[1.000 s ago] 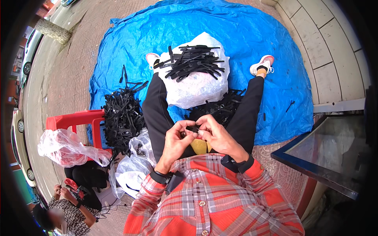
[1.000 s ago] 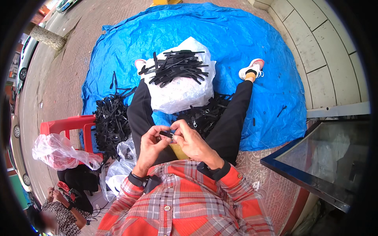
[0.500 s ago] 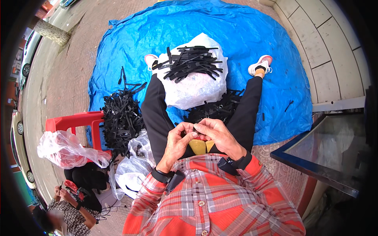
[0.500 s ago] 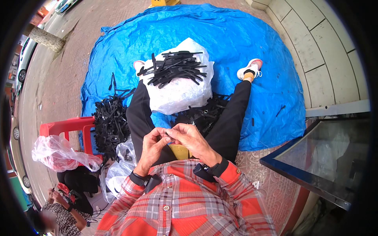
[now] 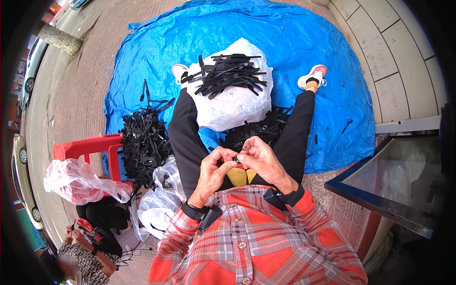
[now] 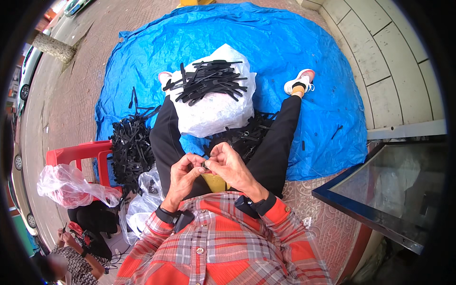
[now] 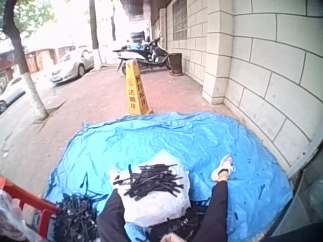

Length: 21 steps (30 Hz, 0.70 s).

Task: Assembling black straps or velcro components for footwear while sitting on a tarp.

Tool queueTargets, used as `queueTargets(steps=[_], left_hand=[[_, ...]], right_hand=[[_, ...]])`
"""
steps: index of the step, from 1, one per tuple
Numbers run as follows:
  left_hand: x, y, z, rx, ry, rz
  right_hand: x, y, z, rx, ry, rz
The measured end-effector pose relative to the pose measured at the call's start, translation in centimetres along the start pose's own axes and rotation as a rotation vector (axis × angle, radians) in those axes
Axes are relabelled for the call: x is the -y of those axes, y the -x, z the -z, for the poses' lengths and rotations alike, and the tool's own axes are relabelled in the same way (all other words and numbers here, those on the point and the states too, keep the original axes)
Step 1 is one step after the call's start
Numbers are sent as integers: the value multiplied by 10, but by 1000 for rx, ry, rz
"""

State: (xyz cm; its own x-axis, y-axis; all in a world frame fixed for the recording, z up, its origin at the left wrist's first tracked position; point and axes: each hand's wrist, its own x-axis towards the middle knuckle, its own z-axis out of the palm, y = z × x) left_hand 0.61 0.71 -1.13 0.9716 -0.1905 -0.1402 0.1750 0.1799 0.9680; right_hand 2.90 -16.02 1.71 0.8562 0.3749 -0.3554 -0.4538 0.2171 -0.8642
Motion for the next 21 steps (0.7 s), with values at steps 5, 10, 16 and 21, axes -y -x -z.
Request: queueTargets(steps=[5, 10, 16, 21], left_hand=[[-6, -1, 3, 84, -151, -47], [-22, -2, 1, 146, -332, -166], [-9, -6, -4, 94, -89, 168], [-17, -9, -9, 135, -564, 148]], right_hand=[[-5, -1, 5, 65, 93, 62], [2, -1, 17, 310, 132, -266], [-15, -5, 13, 136, 53, -72], [-28, -12, 13, -132, 446, 6]])
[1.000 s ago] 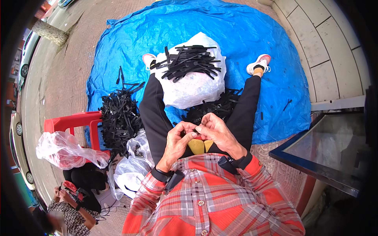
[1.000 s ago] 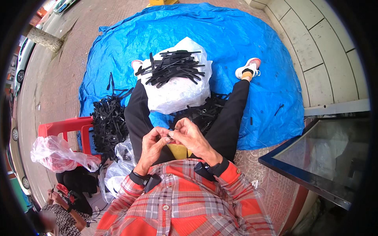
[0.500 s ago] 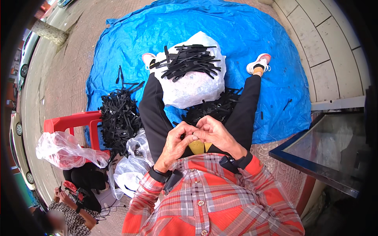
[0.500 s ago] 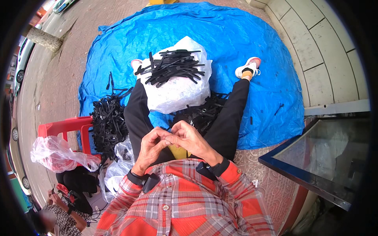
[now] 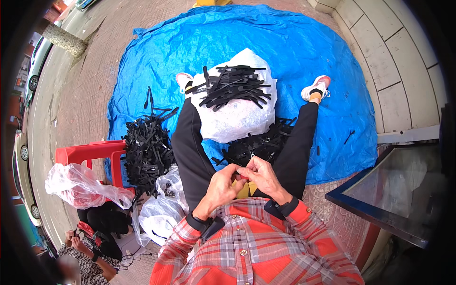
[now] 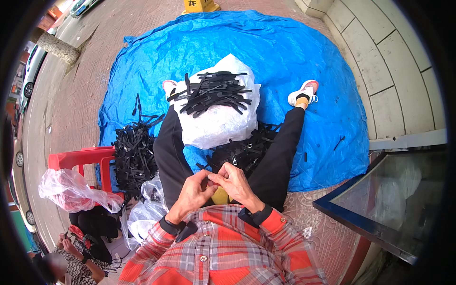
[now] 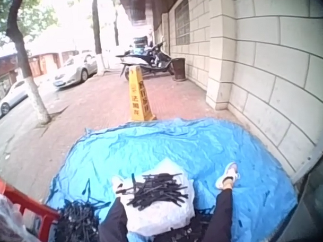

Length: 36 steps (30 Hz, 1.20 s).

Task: Assembling black straps or velcro components for footwear while sitting on a tarp.

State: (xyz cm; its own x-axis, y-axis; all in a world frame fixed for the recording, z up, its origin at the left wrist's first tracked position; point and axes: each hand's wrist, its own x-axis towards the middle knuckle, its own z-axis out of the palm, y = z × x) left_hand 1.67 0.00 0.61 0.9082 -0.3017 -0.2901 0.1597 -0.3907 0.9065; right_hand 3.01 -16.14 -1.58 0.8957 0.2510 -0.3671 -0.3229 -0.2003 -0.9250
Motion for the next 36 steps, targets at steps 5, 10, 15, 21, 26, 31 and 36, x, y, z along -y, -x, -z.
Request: queueTargets(steps=[5, 10, 15, 21, 26, 31, 36], left_hand=[[27, -14, 0, -44, 297, 50], [20, -24, 2, -75, 8, 111], [21, -33, -14, -197, -70, 78], [29, -50, -10, -205, -37, 48], [15, -51, -8, -201, -46, 93], [19, -50, -5, -158, 268, 231], [19, -54, 2, -177, 281, 284]], right_hand=[[-2, -8, 7, 66, 37, 14], [-5, -15, 15, 134, 102, -51], [-15, -21, 1, -117, 401, 167], [-14, -28, 14, 73, 73, -44], [-3, -36, 16, -19, 219, -13], [-1, -22, 7, -143, 328, 67], [6, -20, 14, -98, 274, 125]])
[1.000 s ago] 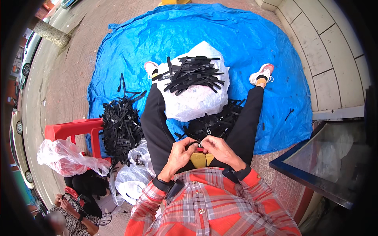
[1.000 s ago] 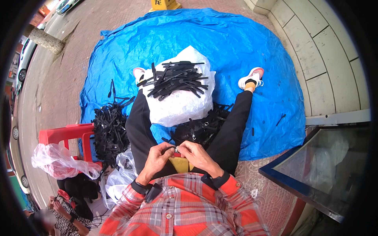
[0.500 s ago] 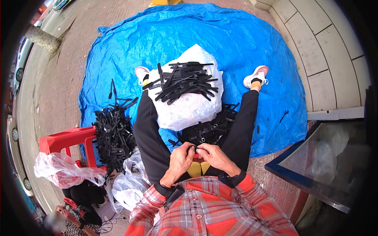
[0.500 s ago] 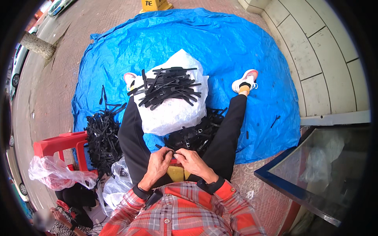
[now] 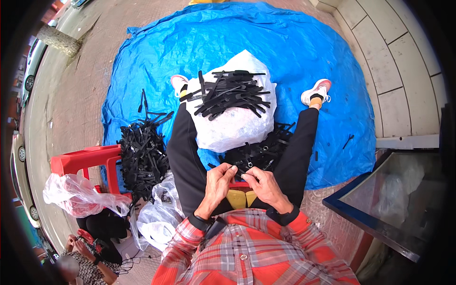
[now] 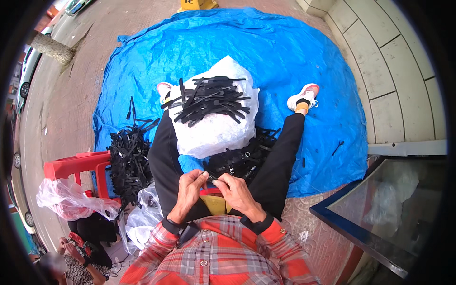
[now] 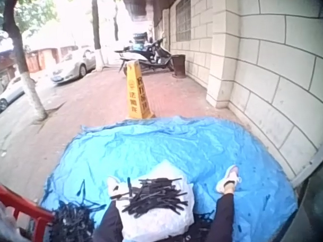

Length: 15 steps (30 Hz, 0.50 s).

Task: Assembling black straps or velcro components for footwear while sitting on a tarp.

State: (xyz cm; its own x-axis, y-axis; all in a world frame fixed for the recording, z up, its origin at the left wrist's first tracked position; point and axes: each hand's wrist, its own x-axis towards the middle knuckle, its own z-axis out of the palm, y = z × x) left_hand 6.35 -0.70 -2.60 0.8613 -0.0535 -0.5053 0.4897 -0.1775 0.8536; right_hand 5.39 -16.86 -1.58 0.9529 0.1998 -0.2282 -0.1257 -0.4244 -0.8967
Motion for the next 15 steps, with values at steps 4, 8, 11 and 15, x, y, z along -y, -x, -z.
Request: queueTargets(steps=[4, 8, 11, 15], left_hand=[[4, -7, -4, -113, -237, -240], [27, -21, -14, -99, 35, -271], [60, -37, 8, 258, 818, 346], [73, -18, 28, 356, 884, 419]], right_hand=[[-12, -10, 6, 76, 35, 31], [-41, -41, 13, -32, 334, 130], [-105, -65, 43, 45, 745, 227], [-99, -112, 47, -1, 894, 418]])
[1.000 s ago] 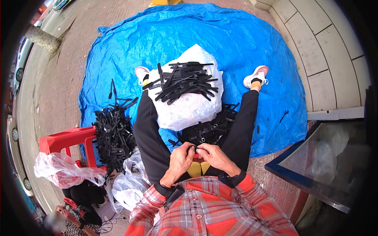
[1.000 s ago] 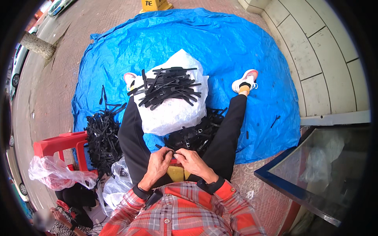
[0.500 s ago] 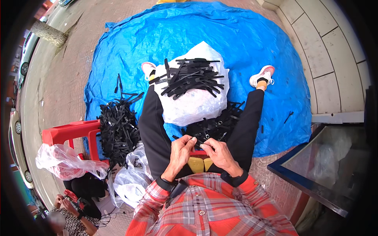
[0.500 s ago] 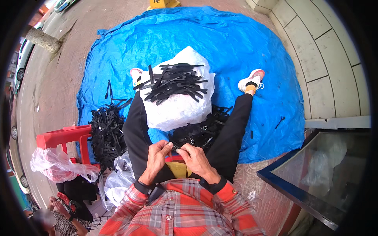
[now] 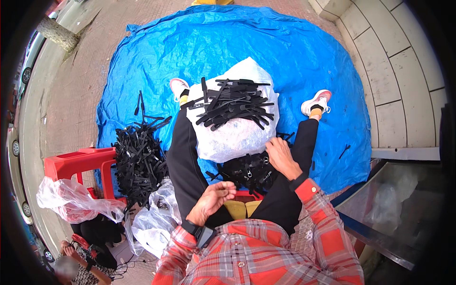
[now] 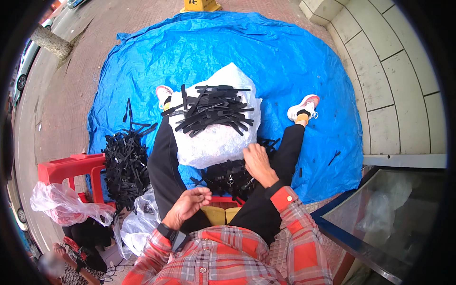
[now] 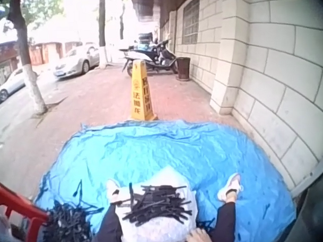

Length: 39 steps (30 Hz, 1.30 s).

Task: Assembling black straps or velcro components for footwear while sitting on a tarp.

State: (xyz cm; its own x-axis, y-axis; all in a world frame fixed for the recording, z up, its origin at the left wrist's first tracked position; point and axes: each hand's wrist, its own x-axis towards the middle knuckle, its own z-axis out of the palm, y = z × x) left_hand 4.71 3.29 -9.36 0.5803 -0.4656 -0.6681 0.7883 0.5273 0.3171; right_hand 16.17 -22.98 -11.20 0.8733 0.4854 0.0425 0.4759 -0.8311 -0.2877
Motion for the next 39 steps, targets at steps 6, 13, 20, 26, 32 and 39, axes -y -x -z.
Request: queueTargets(steps=[6, 13, 20, 26, 32, 39], left_hand=[[-2, 8, -10, 0, 104, 27], [-8, 26, -14, -36, -128, -40], [-6, 31, -17, 15, -147, -37], [-13, 47, -44, 4, -19, -255], [-12, 62, -44, 14, -49, -296], [4, 60, -41, 64, -78, -336]], right_hand=[[46, -138, -17, -255, -294, 139], [64, -178, -31, -182, -237, 221], [81, -143, 23, -563, -662, -79], [91, -65, 59, -375, -921, -332], [119, 36, 68, 103, -1208, -436], [144, 87, 66, -76, -1075, -409]])
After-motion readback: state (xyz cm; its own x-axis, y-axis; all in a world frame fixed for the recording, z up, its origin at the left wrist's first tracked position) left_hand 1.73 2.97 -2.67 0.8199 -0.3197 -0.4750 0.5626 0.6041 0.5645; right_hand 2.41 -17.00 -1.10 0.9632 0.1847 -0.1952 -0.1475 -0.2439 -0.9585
